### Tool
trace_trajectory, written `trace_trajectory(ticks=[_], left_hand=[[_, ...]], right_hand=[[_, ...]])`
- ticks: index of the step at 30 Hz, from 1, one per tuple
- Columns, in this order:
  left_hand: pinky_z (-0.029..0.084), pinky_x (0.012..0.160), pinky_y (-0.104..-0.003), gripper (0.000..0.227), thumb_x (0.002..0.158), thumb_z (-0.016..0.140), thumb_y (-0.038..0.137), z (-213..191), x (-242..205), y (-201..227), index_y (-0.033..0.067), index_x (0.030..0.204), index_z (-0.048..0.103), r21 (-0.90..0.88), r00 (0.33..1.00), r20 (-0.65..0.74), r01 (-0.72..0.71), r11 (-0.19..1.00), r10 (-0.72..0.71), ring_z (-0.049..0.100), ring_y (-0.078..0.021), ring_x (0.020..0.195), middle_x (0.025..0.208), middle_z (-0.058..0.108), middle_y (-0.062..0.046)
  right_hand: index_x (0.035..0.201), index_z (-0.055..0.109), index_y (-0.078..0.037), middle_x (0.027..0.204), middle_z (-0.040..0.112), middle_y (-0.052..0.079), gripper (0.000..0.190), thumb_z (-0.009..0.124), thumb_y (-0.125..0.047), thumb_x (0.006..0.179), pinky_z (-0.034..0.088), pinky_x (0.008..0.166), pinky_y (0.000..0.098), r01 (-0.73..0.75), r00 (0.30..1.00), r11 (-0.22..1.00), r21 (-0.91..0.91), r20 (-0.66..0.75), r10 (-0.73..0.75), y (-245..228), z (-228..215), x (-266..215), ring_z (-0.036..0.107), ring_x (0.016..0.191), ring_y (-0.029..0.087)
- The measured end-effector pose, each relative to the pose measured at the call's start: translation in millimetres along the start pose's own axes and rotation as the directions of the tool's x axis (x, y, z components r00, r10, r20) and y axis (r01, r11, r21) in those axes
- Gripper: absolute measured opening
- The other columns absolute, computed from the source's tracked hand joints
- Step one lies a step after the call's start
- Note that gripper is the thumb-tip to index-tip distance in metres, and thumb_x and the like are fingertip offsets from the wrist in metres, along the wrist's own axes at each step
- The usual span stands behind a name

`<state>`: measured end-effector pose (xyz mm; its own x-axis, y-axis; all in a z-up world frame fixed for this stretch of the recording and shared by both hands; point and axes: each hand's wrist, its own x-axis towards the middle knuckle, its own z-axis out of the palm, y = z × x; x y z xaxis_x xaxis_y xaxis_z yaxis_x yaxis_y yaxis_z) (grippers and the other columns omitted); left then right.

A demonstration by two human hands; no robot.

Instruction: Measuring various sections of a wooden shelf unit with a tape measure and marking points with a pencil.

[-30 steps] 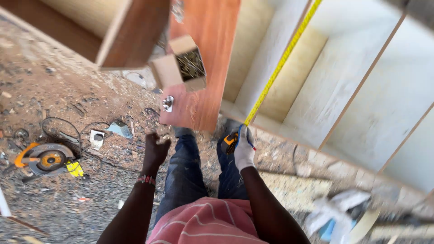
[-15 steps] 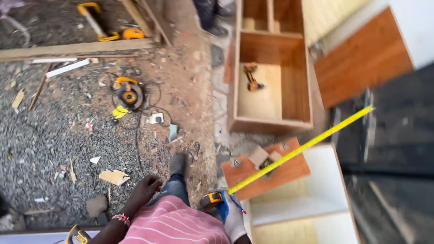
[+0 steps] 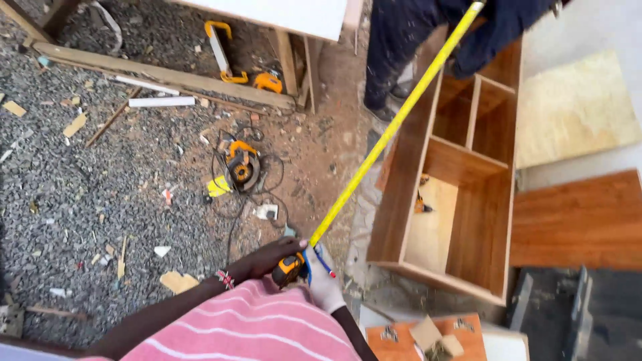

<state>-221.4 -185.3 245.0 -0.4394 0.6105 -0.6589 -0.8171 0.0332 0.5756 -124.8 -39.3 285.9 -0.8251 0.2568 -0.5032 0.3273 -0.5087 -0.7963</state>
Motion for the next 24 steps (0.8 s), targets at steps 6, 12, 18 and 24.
trace_trajectory(ticks=[6,12,18,24], left_hand=[[0.07,0.061,-0.037,0.051,0.101,0.086,0.05,-23.1,-10.1,56.0,0.0132,0.133,0.07,-0.002,0.992,-0.084,0.091,0.996,-0.091,0.077,-0.027,0.072,0.111,0.077,-0.018],[0.059,0.066,-0.031,0.027,0.109,0.075,0.024,-38.3,47.4,64.3,0.011,0.132,0.072,0.022,0.998,-0.052,-0.017,1.0,0.018,0.071,-0.0176,0.075,0.112,0.092,-0.011],[0.065,0.083,-0.032,0.024,0.09,0.067,0.006,-33.4,114.0,106.5,-0.0004,0.106,0.085,-0.028,0.983,-0.025,-0.185,0.982,0.184,0.085,-0.0236,0.091,0.099,0.088,-0.018],[0.056,0.057,-0.034,0.023,0.091,0.065,0.011,6.9,139.7,236.7,-0.0016,0.104,0.081,-0.081,0.938,-0.29,-0.222,0.972,0.19,0.069,-0.0242,0.062,0.078,0.074,-0.017]], right_hand=[[0.154,0.078,-0.02,0.151,0.085,0.002,0.053,0.06,-0.051,0.114,0.055,0.125,0.0334,-0.057,0.994,0.809,-0.585,0.045,0.102,-46.2,25.1,58.1,0.076,0.148,0.017],[0.127,0.071,-0.004,0.117,0.089,0.035,0.026,0.065,-0.028,0.12,0.07,0.08,0.0532,-0.2,0.98,0.98,-0.02,0.01,0.2,-90.9,36.5,150.6,0.084,0.101,0.041],[0.132,0.08,-0.011,0.122,0.096,0.022,0.036,0.056,-0.036,0.123,0.073,0.096,0.0459,-0.084,0.983,0.868,-0.489,0.103,0.153,-205.7,61.2,260.0,0.09,0.111,0.032],[0.131,0.077,-0.007,0.121,0.097,0.024,0.035,0.056,-0.034,0.123,0.07,0.108,0.0431,0.062,0.911,0.836,-0.545,0.374,0.176,-307.5,80.8,395.0,0.09,0.12,0.032]])
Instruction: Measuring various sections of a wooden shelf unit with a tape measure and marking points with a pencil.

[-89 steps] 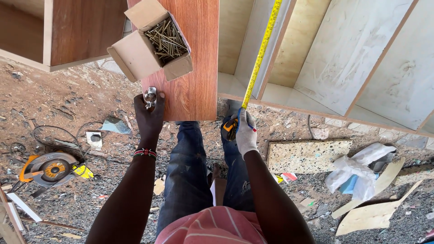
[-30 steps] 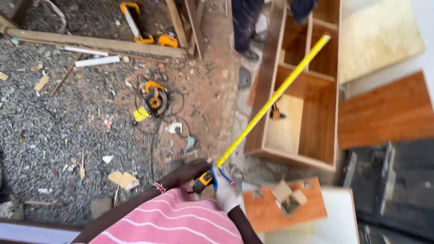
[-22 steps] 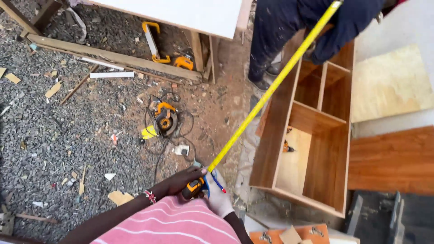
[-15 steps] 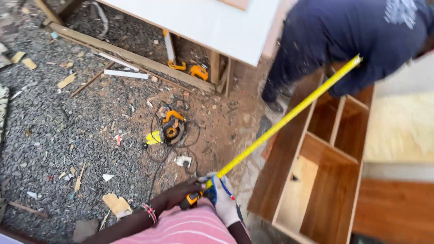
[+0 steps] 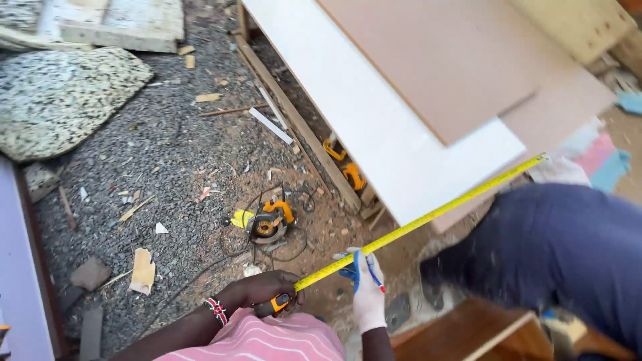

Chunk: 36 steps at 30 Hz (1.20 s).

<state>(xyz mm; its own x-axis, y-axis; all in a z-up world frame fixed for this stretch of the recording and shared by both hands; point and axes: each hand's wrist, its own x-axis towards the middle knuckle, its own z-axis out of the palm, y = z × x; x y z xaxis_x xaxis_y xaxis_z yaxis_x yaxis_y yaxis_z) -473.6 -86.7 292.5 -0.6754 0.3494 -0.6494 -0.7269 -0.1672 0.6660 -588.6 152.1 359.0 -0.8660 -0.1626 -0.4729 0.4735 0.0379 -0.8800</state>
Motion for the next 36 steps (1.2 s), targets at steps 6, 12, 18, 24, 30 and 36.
trace_trajectory(ticks=[6,12,18,24,30,36], left_hand=[[0.063,0.047,-0.036,0.023,0.106,0.084,0.025,11.9,34.6,76.0,0.0104,0.119,0.071,0.069,0.995,-0.085,0.054,0.996,-0.048,0.074,-0.0236,0.059,0.095,0.08,-0.014],[0.05,0.094,-0.03,0.023,0.088,0.072,0.045,9.7,72.9,171.3,0.0282,0.088,0.088,0.533,0.987,-0.045,-0.105,0.84,0.152,0.08,-0.0106,0.105,0.114,0.093,0.013],[0.059,0.087,-0.028,0.025,0.103,0.066,0.028,0.6,135.8,217.7,0.0136,0.114,0.084,0.424,0.994,0.08,-0.098,0.9,0.071,0.076,-0.0123,0.08,0.1,0.086,0.003],[0.06,0.062,-0.028,0.021,0.095,0.071,0.016,8.4,177.0,221.9,0.0096,0.112,0.082,0.175,0.991,0.123,0.023,0.984,-0.045,0.073,-0.0153,0.075,0.094,0.08,-0.003],[0.051,0.091,-0.028,0.023,0.094,0.071,0.036,60.0,166.9,249.7,0.0281,0.109,0.086,0.476,0.99,-0.009,0.13,0.87,-0.143,0.072,-0.0099,0.103,0.122,0.08,0.008],[0.052,0.074,-0.036,0.015,0.091,0.074,0.012,106.2,165.7,223.3,0.0042,0.1,0.083,0.087,0.978,-0.038,0.206,0.975,-0.204,0.068,-0.0225,0.08,0.09,0.079,-0.011]], right_hand=[[0.165,0.07,-0.005,0.169,0.073,0.008,0.06,0.06,-0.039,0.117,0.047,0.138,0.0348,0.01,0.992,0.94,-0.342,-0.116,-0.053,-110.3,-55.4,101.6,0.067,0.157,0.021],[0.119,0.073,-0.006,0.113,0.086,0.014,0.036,0.05,-0.033,0.129,0.061,0.1,0.0385,0.151,0.982,0.915,-0.373,-0.051,-0.183,-175.9,-110.7,176.2,0.082,0.103,0.026],[0.143,0.065,-0.006,0.137,0.083,0.018,0.021,0.053,-0.019,0.133,0.061,0.097,0.0396,0.309,0.933,0.883,-0.355,-0.068,-0.354,-229.4,-232.8,294.7,0.079,0.114,0.029],[0.17,0.049,-0.01,0.141,0.073,0.026,0.068,0.076,-0.038,0.115,0.044,0.117,0.0641,0.127,0.834,0.487,-0.864,-0.173,-0.524,-346.0,-314.0,380.3,0.068,0.133,0.048],[0.163,0.07,-0.019,0.134,0.084,0.026,0.052,0.08,-0.041,0.118,0.056,0.104,0.0618,0.114,0.915,0.101,-0.988,0.065,-0.399,-387.9,-415.0,494.5,0.077,0.124,0.05],[0.142,0.073,-0.025,0.135,0.077,0.003,0.027,0.074,-0.024,0.115,0.054,0.105,0.0381,0.328,0.931,0.216,-0.92,0.275,-0.241,-340.4,-480.3,593.8,0.073,0.121,0.026]])
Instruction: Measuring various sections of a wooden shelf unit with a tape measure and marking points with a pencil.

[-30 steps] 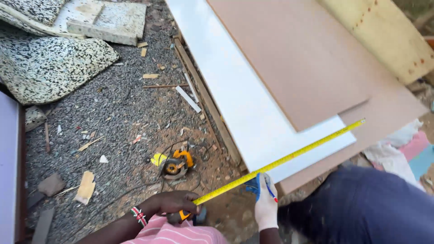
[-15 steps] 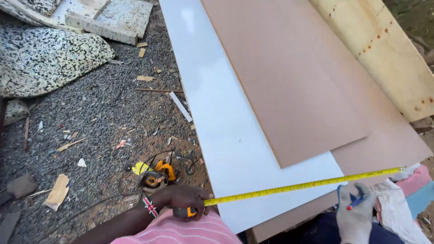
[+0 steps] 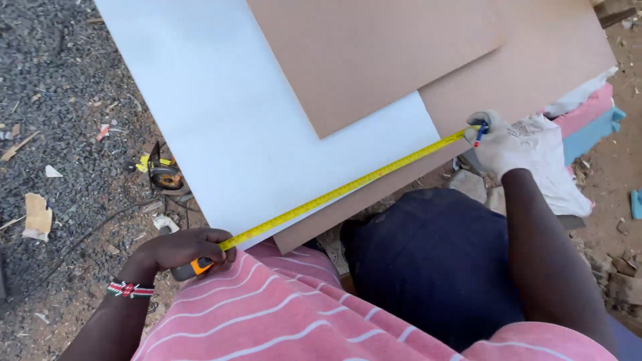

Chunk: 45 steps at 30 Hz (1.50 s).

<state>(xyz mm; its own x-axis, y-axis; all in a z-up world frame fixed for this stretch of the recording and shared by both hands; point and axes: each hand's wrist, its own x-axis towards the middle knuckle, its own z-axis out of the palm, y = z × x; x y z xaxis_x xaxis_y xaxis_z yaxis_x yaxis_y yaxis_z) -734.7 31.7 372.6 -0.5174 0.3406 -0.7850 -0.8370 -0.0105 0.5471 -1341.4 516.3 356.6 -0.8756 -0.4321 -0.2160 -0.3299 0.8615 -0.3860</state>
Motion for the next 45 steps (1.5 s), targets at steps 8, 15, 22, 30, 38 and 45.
trace_trajectory(ticks=[8,15,22,30,38,45], left_hand=[[0.056,0.085,-0.039,0.022,0.098,0.088,0.007,-24.1,1.3,-59.8,-0.0042,0.11,0.103,-0.065,0.969,-0.17,0.172,0.983,-0.181,0.078,-0.0268,0.094,0.108,0.092,-0.015],[0.054,0.074,-0.042,0.015,0.092,0.09,0.001,-33.4,-0.9,-88.1,-0.0074,0.103,0.096,-0.094,0.976,-0.09,0.192,0.977,-0.201,0.074,-0.0296,0.08,0.091,0.085,-0.021],[0.054,0.079,-0.039,0.022,0.094,0.086,0.006,-12.6,-19.0,-96.0,0.0021,0.113,0.097,-0.077,0.953,-0.15,0.255,0.964,-0.264,0.075,-0.0251,0.087,0.096,0.087,-0.015],[0.061,0.094,-0.036,0.097,0.097,0.075,0.006,12.3,-35.1,-64.3,0.0416,0.185,0.054,-0.098,0.967,-0.165,0.179,0.979,-0.193,0.075,-0.022,0.103,0.17,0.076,0.005],[0.055,0.074,-0.038,0.077,0.099,0.071,0.019,19.1,-42.5,-14.9,0.0441,0.171,0.071,0.208,0.951,-0.202,0.274,0.939,-0.233,0.075,-0.021,0.084,0.094,0.083,-0.01],[0.05,0.071,-0.037,0.072,0.1,0.064,0.027,28.9,-33.8,-33.3,0.044,0.17,0.069,0.253,0.974,-0.168,0.194,0.948,-0.155,0.07,-0.0179,0.08,0.098,0.087,-0.001]], right_hand=[[0.129,0.075,-0.015,0.133,0.077,0.015,0.02,0.062,-0.008,0.115,0.06,0.098,0.0483,0.036,0.991,0.998,-0.046,0.129,-0.029,-23.3,49.8,13.6,0.073,0.121,0.036],[0.133,0.074,-0.015,0.139,0.071,0.017,0.022,0.07,-0.01,0.112,0.056,0.107,0.0548,0.179,0.982,0.975,-0.132,0.088,-0.168,0.1,62.4,18.2,0.071,0.123,0.042],[0.121,0.074,-0.02,0.117,0.082,0.002,0.017,0.066,-0.014,0.108,0.059,0.094,0.045,-0.074,0.996,0.997,-0.011,0.058,0.075,-22.5,66.3,4.6,0.076,0.105,0.026],[0.123,0.072,-0.023,0.115,0.081,-0.003,0.021,0.062,-0.01,0.109,0.062,0.09,0.0344,-0.177,0.984,0.983,0.048,-0.021,0.178,-36.5,59.8,-14.9,0.076,0.106,0.018],[0.12,0.066,-0.027,0.116,0.076,-0.005,0.044,0.05,0.007,0.097,0.06,0.093,0.0325,-0.081,0.97,0.997,0.013,-0.229,0.082,17.4,80.7,9.7,0.076,0.104,0.02],[0.119,0.065,-0.028,0.128,0.08,0.005,0.06,0.034,0.01,0.085,0.068,0.09,0.0441,-0.148,0.894,0.989,-0.03,-0.432,0.12,-8.5,98.1,5.0,0.089,0.104,0.027]])
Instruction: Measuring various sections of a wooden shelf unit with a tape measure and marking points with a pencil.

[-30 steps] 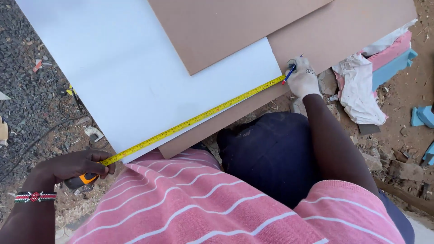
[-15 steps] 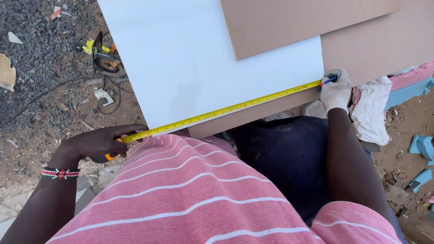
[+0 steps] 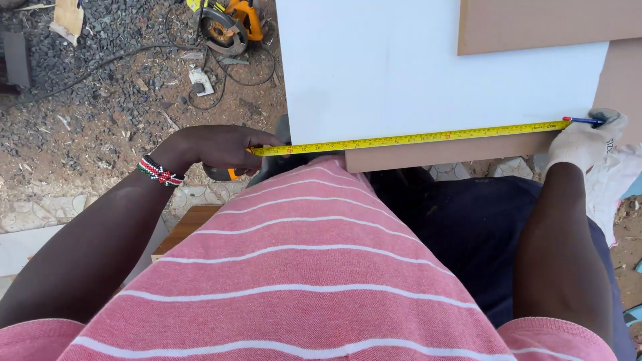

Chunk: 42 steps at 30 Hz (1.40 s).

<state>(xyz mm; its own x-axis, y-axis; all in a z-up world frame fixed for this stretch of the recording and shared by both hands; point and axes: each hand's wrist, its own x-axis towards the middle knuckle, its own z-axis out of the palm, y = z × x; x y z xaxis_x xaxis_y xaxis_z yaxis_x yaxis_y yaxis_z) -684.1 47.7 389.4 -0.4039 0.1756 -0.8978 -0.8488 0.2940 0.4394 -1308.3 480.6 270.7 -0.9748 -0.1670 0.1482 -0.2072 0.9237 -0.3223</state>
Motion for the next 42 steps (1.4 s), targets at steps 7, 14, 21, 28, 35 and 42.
trace_trajectory(ticks=[7,14,21,28,35,42], left_hand=[[0.051,0.084,-0.041,0.056,0.114,0.053,0.068,11.3,14.6,6.9,0.0278,0.141,0.08,0.028,0.987,-0.08,-0.138,0.99,0.14,0.074,-0.0207,0.089,0.096,0.083,-0.006],[0.052,0.078,-0.035,0.039,0.122,0.055,0.052,8.4,31.0,9.2,0.0293,0.136,0.083,0.028,0.973,-0.077,-0.214,0.976,0.216,0.074,-0.0156,0.073,0.097,0.096,0.006],[0.057,0.078,-0.038,0.03,0.124,0.058,0.03,10.5,50.3,4.5,0.0112,0.126,0.081,-0.157,0.958,-0.053,-0.286,0.945,0.281,0.076,-0.0218,0.072,0.086,0.091,-0.011],[0.055,0.079,-0.037,0.027,0.116,0.063,0.026,5.6,46.1,10.3,0.0117,0.119,0.086,-0.15,0.982,-0.07,-0.182,0.972,0.173,0.074,-0.0215,0.07,0.078,0.085,-0.011],[0.051,0.077,-0.038,0.034,0.123,0.059,0.037,7.1,40.4,12.9,0.0175,0.123,0.087,-0.153,0.983,-0.073,-0.177,0.972,0.167,0.069,-0.0202,0.071,0.084,0.086,-0.007],[0.054,0.078,-0.037,0.029,0.117,0.06,0.025,8.5,42.1,14.2,0.0132,0.123,0.086,-0.192,0.982,-0.059,-0.189,0.963,0.181,0.072,-0.0213,0.07,0.079,0.084,-0.011]], right_hand=[[0.116,0.069,-0.036,0.112,0.086,-0.011,0.064,0.032,0.007,0.086,0.066,0.085,0.0276,-0.06,0.998,0.979,0.195,0.012,0.058,13.2,11.8,11.8,0.083,0.098,0.009],[0.106,0.072,-0.035,0.103,0.085,-0.011,0.06,0.035,0.008,0.089,0.063,0.074,0.0238,-0.07,0.996,0.93,0.36,-0.024,0.084,19.2,27.7,21.2,0.078,0.088,0.006],[0.108,0.072,-0.037,0.107,0.086,-0.013,0.062,0.034,0.009,0.089,0.063,0.076,0.0242,-0.028,0.999,0.958,0.284,-0.028,0.037,6.4,13.8,9.6,0.079,0.091,0.006],[0.13,0.08,-0.022,0.125,0.091,0.0,0.041,0.055,-0.024,0.097,0.073,0.093,0.0305,-0.087,0.996,0.983,0.162,-0.018,0.091,57.9,53.1,44.6,0.091,0.11,0.02],[0.124,0.081,-0.039,0.127,0.099,-0.001,0.03,0.057,-0.027,0.111,0.074,0.078,0.0326,-0.004,0.998,0.975,0.224,0.064,-0.011,18.5,14.3,10.3,0.096,0.103,0.014],[0.111,0.066,-0.049,0.112,0.085,-0.029,0.018,0.05,-0.056,0.107,0.059,0.082,0.0175,-0.4,0.91,0.917,-0.003,0.114,0.398,67.7,62.1,52.3,0.082,0.104,-0.009]])
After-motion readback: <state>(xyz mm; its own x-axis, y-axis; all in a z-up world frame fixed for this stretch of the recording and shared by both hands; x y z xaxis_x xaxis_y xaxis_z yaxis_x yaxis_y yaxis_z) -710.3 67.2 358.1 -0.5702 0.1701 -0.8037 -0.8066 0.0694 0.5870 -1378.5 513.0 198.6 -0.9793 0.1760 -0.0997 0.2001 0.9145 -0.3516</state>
